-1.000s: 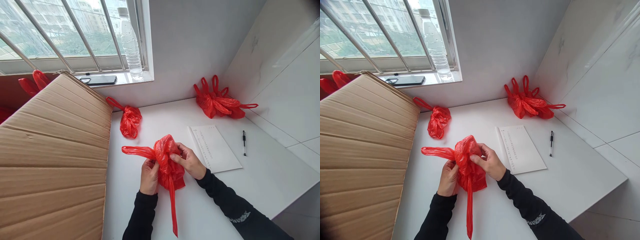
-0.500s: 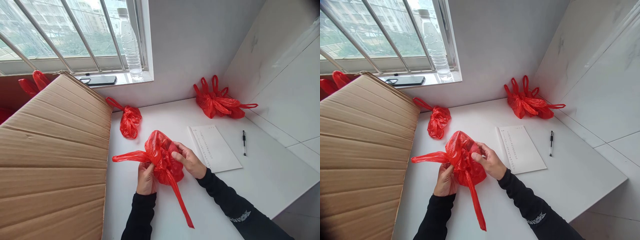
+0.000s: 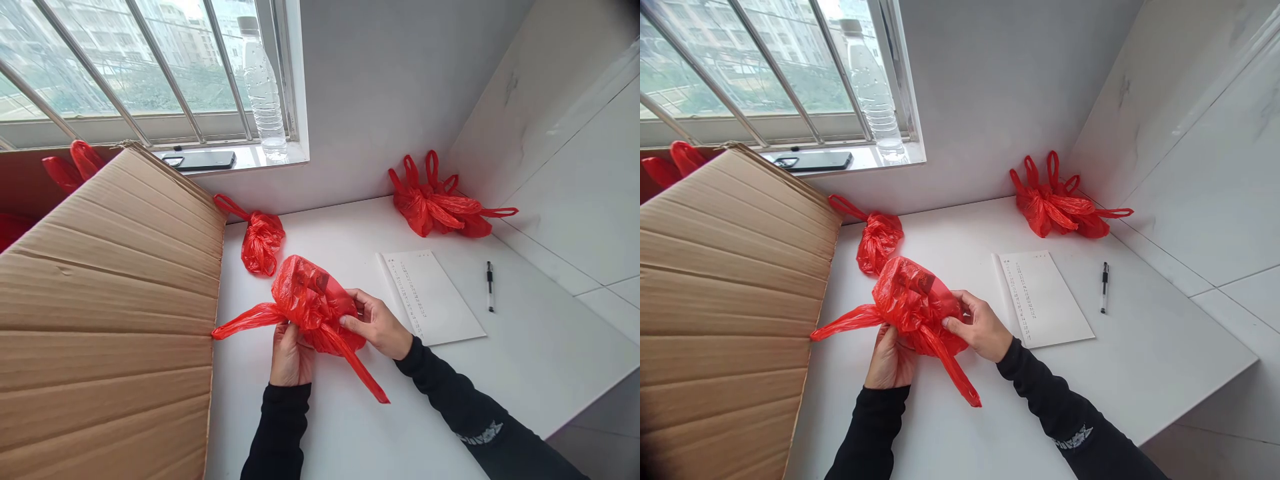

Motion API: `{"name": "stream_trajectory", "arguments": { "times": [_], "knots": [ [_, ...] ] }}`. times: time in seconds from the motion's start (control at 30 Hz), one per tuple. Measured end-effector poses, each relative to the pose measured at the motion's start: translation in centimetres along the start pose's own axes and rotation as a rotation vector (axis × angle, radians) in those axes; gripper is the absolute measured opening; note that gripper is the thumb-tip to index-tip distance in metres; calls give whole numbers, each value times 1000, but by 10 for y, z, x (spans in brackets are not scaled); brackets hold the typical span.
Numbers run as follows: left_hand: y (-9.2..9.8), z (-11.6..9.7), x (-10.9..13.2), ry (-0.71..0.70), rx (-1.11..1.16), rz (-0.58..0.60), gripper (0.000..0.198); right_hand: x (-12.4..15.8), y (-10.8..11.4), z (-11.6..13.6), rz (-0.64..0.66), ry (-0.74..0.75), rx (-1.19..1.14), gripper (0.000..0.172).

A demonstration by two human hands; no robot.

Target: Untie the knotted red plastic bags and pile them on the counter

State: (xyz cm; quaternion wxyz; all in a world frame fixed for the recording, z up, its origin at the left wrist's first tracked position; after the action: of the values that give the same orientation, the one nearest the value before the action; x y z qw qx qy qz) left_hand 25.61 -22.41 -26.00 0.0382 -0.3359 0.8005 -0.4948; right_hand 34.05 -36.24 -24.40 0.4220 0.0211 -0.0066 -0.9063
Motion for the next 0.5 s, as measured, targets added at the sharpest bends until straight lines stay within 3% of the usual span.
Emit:
{"name": "stream_trajectory", "arguments": {
  "times": [0.2, 0.5],
  "knots": [
    [1, -1, 1, 47, 65, -8, 27, -1, 1, -1, -46, 1, 36, 26],
    [-2, 6, 5, 34, -59, 46, 31, -1, 6, 0, -118, -11, 12, 23]
  ]
}}
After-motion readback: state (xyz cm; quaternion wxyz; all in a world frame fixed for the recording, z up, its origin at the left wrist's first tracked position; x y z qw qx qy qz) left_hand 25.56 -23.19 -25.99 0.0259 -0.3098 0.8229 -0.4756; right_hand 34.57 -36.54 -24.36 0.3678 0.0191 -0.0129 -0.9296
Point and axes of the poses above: each hand's wrist, its own x-axis away from the middle knuckle, its own y-axis out of the back of the hand, z = x × y, the point moved 3 cm from there along -x, towards the middle knuckle, and after that the axes turned 11 degrees about x, right-handed, at the moved point
